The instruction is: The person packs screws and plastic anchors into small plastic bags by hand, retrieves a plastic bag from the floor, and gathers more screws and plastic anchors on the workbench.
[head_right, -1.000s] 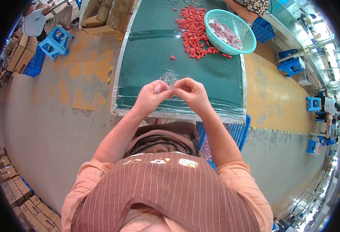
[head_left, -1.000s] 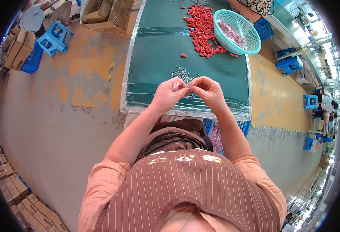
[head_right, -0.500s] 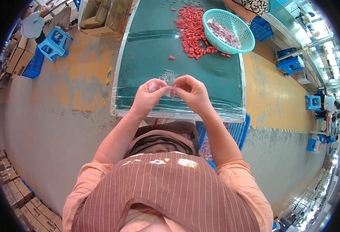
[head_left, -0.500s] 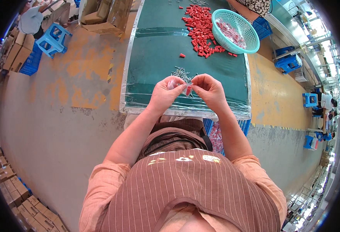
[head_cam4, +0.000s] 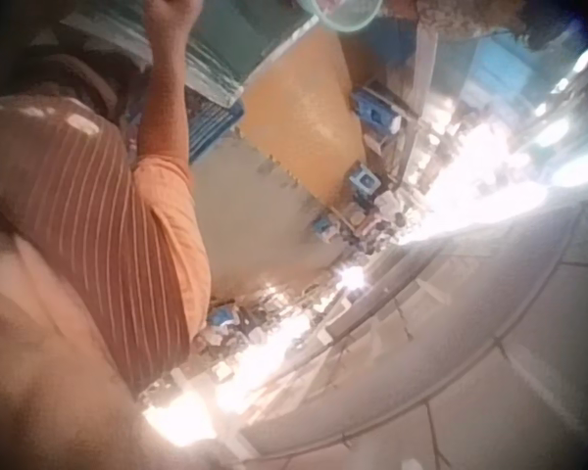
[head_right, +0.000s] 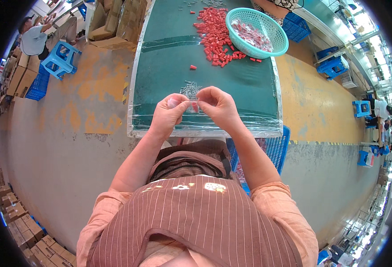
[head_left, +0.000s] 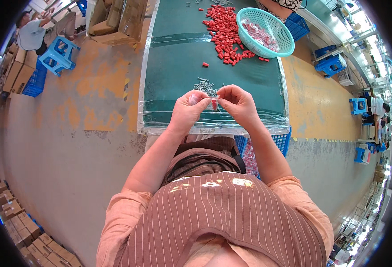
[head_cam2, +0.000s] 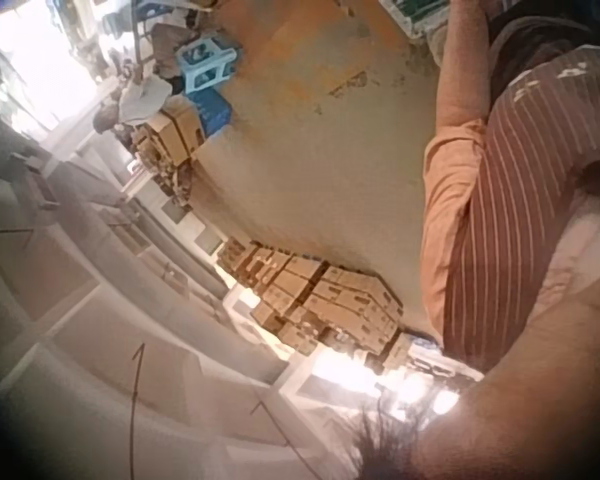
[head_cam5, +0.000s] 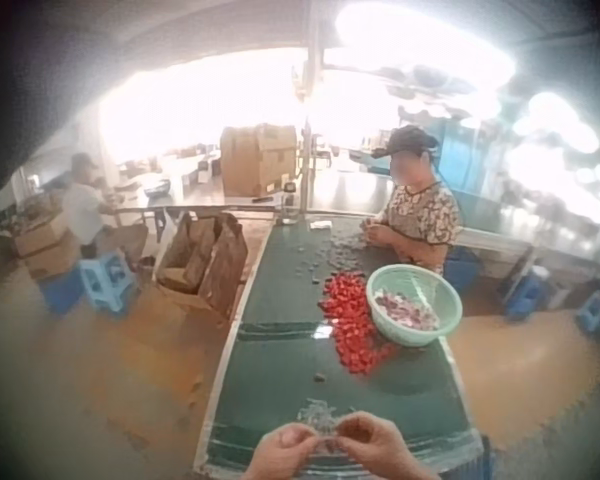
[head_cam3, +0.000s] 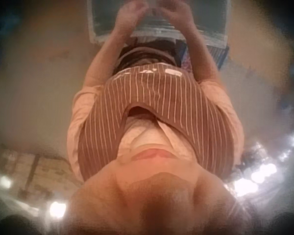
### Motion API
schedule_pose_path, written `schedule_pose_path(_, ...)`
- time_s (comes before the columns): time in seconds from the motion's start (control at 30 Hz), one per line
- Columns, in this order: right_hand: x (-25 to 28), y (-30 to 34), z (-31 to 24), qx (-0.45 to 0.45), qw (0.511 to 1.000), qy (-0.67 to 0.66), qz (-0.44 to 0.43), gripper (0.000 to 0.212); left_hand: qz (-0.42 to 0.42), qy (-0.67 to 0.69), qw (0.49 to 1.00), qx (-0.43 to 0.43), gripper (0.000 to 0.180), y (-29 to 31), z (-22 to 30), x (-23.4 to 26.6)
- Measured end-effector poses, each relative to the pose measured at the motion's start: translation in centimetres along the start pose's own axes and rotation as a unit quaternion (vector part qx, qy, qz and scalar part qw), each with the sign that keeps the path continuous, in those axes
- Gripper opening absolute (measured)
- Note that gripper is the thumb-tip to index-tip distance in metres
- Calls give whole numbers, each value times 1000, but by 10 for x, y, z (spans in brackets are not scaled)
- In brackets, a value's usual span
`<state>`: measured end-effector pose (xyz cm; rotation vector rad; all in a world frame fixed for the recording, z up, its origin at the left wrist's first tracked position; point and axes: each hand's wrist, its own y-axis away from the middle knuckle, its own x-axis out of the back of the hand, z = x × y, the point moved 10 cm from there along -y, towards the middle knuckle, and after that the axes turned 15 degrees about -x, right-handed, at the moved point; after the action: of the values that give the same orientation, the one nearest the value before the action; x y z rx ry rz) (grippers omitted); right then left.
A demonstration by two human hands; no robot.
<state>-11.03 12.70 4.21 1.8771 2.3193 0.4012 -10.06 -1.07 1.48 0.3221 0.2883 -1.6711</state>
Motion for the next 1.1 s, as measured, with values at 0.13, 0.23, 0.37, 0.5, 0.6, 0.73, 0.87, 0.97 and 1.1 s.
schedule_pose_path(0.13, 2, 0, -7, 19, 1000, -11, 2, 17, -22, -24, 999, -15, 4, -4, 5, -10)
schedule_pose_path(0.23, 1, 2, -14, 26, 1000, 6, 10, 17, -36, -25, 998, -35, 3, -8, 9, -15)
schedule_pose_path(0.37, -5, -3, -4, 10, 999, -38, -19, 17, -27, -102, 992, -67, 3, -9, 11, -13)
schedule_pose_path(0.5, -8, 4, -2, -5, 1000, 3, -27, 14, -34, -92, 995, -25, 6, -5, -3, -10)
schedule_pose_path(0.6, 2, 5, -10, -3, 1000, 17, -12, 12, -30, -71, 997, 7, 8, -1, -6, -8)
schedule_pose_path(0.73, 46, -5, -29, 27, 999, 2, 46, 12, -10, 9, 997, 77, 11, 10, -20, -3)
schedule_pose_path(0.87, 77, 3, -61, 38, 995, 60, 76, 10, -18, 97, 988, 120, 13, 13, -30, -2)
schedule_pose_path(0.97, 93, 21, -51, -29, 996, 81, 38, 10, -17, 134, 984, 115, 15, 8, -31, 4)
schedule_pose_path(1.1, 151, 74, -11, -145, 964, 221, 20, 11, -6, 168, 979, 119, 16, 5, -25, 2)
